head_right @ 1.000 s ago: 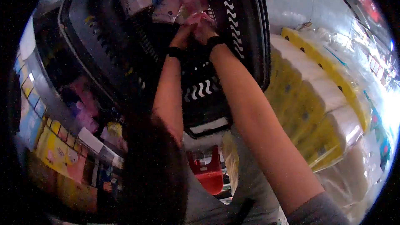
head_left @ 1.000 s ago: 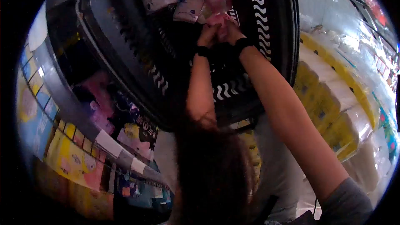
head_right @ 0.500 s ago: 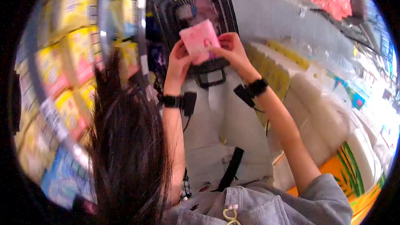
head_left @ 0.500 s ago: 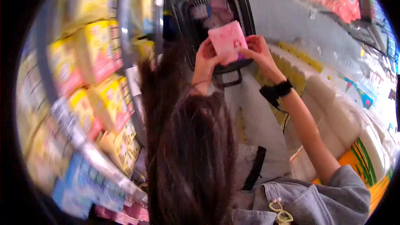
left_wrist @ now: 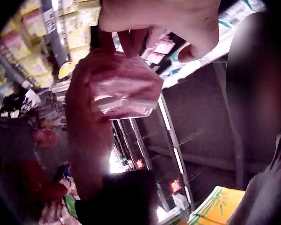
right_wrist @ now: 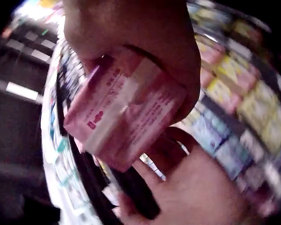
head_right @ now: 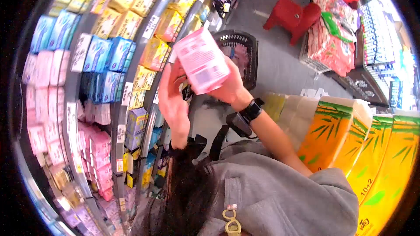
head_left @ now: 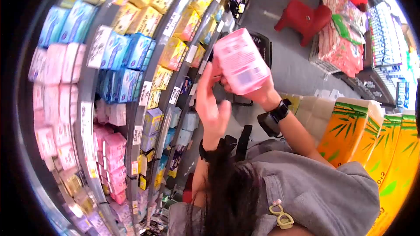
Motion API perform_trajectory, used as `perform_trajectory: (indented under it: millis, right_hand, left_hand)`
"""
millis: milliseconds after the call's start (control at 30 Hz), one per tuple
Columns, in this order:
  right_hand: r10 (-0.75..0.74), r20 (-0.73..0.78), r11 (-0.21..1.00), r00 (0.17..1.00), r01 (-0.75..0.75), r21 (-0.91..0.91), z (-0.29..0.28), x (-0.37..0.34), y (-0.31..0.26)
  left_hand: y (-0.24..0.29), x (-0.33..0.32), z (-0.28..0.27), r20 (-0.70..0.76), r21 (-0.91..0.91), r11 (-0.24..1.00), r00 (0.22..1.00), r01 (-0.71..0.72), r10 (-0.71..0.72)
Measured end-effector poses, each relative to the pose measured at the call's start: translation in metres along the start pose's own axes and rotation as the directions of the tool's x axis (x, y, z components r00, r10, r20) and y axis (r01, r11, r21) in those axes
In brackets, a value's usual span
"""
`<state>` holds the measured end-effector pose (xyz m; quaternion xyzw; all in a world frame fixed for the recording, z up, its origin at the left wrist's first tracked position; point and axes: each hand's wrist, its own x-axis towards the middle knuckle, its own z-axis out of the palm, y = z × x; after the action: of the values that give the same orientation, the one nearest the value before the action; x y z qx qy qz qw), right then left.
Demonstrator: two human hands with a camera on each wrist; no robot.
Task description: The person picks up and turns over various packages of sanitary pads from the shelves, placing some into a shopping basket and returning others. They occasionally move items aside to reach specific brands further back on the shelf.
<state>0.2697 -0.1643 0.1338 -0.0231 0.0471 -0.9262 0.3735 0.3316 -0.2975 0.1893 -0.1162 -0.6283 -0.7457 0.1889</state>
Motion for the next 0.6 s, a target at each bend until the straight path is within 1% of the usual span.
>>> perform_trajectory:
  millis: [33, 67, 100, 133, 167, 200, 233, 267, 300, 333, 367, 400, 467, 500, 533, 600]
  right_hand:
    - [0.200, 0.154, 0.892, 0.968, -0.245, 0.380, 0.002, 0.005, 0.015]
    - [0.243, 0.197, 0.780, 0.950, -0.312, 0.542, 0.010, 0.004, 0.029]
    - [0.216, 0.101, 0.818, 0.971, -0.237, 0.525, 0.027, -0.003, 0.041]
    - [0.052, 0.069, 0.987, 0.996, -0.062, 0.149, 0.017, -0.005, 0.055]
    - [-0.118, 0.034, 0.900, 0.992, 0.122, -0.419, 0.008, -0.008, 0.069]
    - [-0.281, 0.000, 0.620, 0.960, 0.181, -0.764, -0.002, -0.010, 0.083]
    - [-0.226, -0.173, 0.820, 0.959, 0.091, -0.566, 0.024, -0.010, 0.093]
    - [-0.155, -0.139, 0.898, 0.978, 0.081, -0.432, 0.039, -0.005, 0.101]
    - [-0.082, -0.103, 0.956, 0.991, 0.049, -0.291, 0.053, -0.001, 0.110]
    - [-0.045, 0.118, 0.967, 0.992, 0.073, -0.245, 0.060, 0.002, 0.118]
    - [-0.039, 0.056, 0.966, 0.998, 0.052, -0.252, 0.066, 0.007, 0.131]
    - [-0.041, -0.012, 0.966, 0.999, 0.036, -0.258, 0.070, 0.012, 0.145]
    - [0.000, 0.084, 0.866, 0.996, 0.042, -0.498, 0.074, 0.022, 0.172]
    - [-0.009, 0.038, 0.794, 0.999, 0.030, -0.607, 0.087, 0.024, 0.190]
    - [-0.012, 0.051, 0.570, 0.999, 0.049, -0.820, 0.106, 0.026, 0.206]
    - [-0.017, 0.167, 0.368, 0.986, 0.162, -0.916, 0.136, 0.025, 0.245]
  left_hand:
    - [0.010, -0.006, -0.001, 0.032, 0.193, 0.980, 0.998, -0.058, 0.053]
    - [0.020, -0.011, -0.004, 0.067, 0.378, 0.919, 0.993, -0.115, 0.097]
    - [0.045, -0.017, -0.002, 0.107, 0.455, 0.884, 0.992, -0.108, 0.066]
    - [0.065, -0.014, -0.006, 0.201, 0.550, 0.804, 0.970, -0.226, 0.136]
    - [0.075, -0.020, -0.015, 0.225, 0.590, 0.764, 0.962, -0.261, 0.154]
    - [0.084, -0.026, -0.024, 0.246, 0.633, 0.718, 0.954, -0.290, 0.169]
    - [0.084, -0.035, -0.034, 0.171, 0.574, 0.781, 0.968, -0.248, 0.181]
    - [0.089, -0.043, -0.047, 0.151, 0.556, 0.807, 0.979, -0.200, 0.138]
    - [0.099, -0.050, -0.063, 0.120, 0.557, 0.816, 0.987, -0.156, 0.107]
    - [0.109, -0.058, -0.079, 0.085, 0.558, 0.823, 0.994, -0.110, 0.075]
    - [0.115, -0.064, -0.096, 0.049, 0.395, 0.918, 0.999, -0.019, 0.000]
    - [0.117, -0.077, -0.113, -0.013, 0.301, 0.947, 0.993, 0.112, -0.114]
    - [0.125, -0.098, -0.154, -0.086, 0.151, 0.957, 0.967, 0.249, -0.238]
    - [0.134, -0.105, -0.170, -0.118, 0.134, 0.955, 0.961, 0.264, -0.249]
    - [0.139, -0.111, -0.184, -0.150, 0.263, 0.937, 0.970, 0.228, -0.194]
    - [0.161, -0.121, -0.199, -0.254, 0.290, 0.918, 0.947, 0.269, -0.197]
